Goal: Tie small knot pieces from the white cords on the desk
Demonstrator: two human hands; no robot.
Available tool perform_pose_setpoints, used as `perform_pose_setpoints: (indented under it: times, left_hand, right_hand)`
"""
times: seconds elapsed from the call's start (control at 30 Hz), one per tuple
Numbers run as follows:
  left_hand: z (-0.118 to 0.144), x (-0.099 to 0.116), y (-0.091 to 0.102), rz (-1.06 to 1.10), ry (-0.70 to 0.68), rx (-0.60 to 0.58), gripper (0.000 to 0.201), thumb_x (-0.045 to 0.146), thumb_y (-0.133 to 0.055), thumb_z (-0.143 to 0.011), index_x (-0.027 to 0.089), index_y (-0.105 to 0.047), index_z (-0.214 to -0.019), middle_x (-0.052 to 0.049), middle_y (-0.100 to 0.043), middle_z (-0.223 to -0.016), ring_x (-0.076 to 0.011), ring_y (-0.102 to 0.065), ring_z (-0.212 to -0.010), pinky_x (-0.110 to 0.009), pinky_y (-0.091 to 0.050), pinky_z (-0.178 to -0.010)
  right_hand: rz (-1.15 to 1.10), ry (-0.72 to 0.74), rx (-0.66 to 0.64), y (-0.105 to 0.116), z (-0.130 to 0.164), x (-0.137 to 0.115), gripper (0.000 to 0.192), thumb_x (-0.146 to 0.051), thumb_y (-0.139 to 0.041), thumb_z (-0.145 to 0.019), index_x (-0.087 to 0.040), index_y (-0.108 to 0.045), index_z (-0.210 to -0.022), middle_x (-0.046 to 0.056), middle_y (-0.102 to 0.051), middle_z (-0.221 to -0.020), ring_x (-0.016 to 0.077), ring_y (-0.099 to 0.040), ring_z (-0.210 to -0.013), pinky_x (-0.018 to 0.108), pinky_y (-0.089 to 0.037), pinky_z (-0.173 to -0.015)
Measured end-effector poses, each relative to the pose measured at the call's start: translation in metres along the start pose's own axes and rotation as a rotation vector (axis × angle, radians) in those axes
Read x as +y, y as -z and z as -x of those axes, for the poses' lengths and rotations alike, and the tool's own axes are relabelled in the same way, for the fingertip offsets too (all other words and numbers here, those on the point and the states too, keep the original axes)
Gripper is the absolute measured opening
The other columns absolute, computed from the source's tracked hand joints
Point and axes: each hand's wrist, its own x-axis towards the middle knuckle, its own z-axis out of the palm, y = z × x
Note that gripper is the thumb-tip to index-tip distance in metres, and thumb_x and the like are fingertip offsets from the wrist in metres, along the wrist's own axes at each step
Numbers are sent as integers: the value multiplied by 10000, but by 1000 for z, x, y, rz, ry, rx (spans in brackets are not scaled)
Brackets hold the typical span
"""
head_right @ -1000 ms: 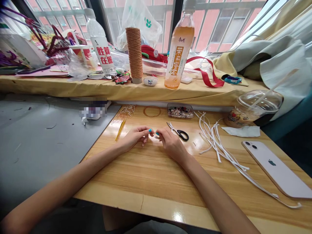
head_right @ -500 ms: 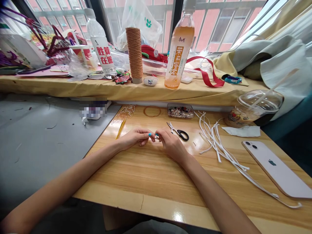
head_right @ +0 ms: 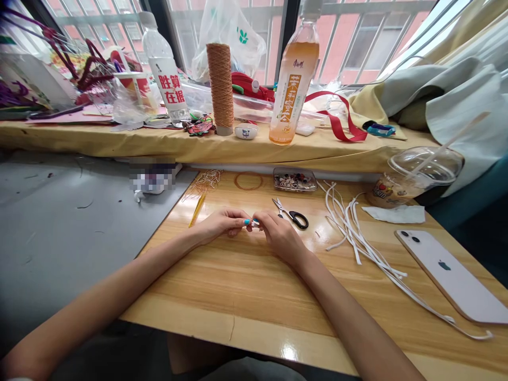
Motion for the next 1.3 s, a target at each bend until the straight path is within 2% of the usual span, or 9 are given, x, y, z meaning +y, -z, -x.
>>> perform_pose_setpoints:
  times: [0.1,0.27,0.47,0.83,1.07,1.3]
  left_hand:
    - [-1,-2,-1,4,-4,21,269,386,-594,-661,125,-615,-721,32,-472,-537,-39,-332,-445,-186,-232,-438]
    - [-2,1,-5,24,1,59,235,353,-596,-655,122,-596,-699,33,-493,-525,-32,-349,-421,-178,-250,-429]
    - [-2,4,-9,-37,19,100,199,321,-576,-669,123,-573,-678,64,-401,-413,-36,-346,-396,-165,-257,-412]
    - [-3,-3,-16,-12,-99,158,197,309,-565,-679,150,-459,-725,75,-463,-437,-41,-421,-354,-140,-331,-349]
    - [3,-1,-25,34,-79,210,208,303,-544,-713,161,-393,-705,34,-541,-470,-97,-528,-387,-174,-405,-355]
    - [-1,-8,-17,-59,-207,228,213,316,-578,-703,144,-452,-708,20,-539,-607,-85,-549,-506,-172,-434,-415]
  right_hand:
    - [8,7,4,-1,1,1,170,-99,-374,-829,-199,-487,-907,38,-570,-740,145,-539,-687,273,-447,-643]
    - [30,6,9,-1,1,2,165,-98,-387,-831,-196,-479,-926,43,-566,-749,137,-533,-670,260,-450,-621]
    - [53,30,9,-2,0,1,162,-101,-395,-829,-197,-468,-937,48,-574,-775,145,-546,-712,269,-457,-649]
    - [41,62,-50,-3,2,2,173,-114,-412,-827,-185,-475,-972,62,-580,-806,146,-557,-729,256,-457,-636]
    - [137,117,-52,-1,1,1,237,-145,-431,-820,-181,-500,-1043,62,-608,-803,150,-562,-711,255,-441,-622]
    - [268,167,9,1,-2,1,159,-111,-459,-799,-157,-546,-925,64,-628,-784,154,-549,-715,273,-416,-667]
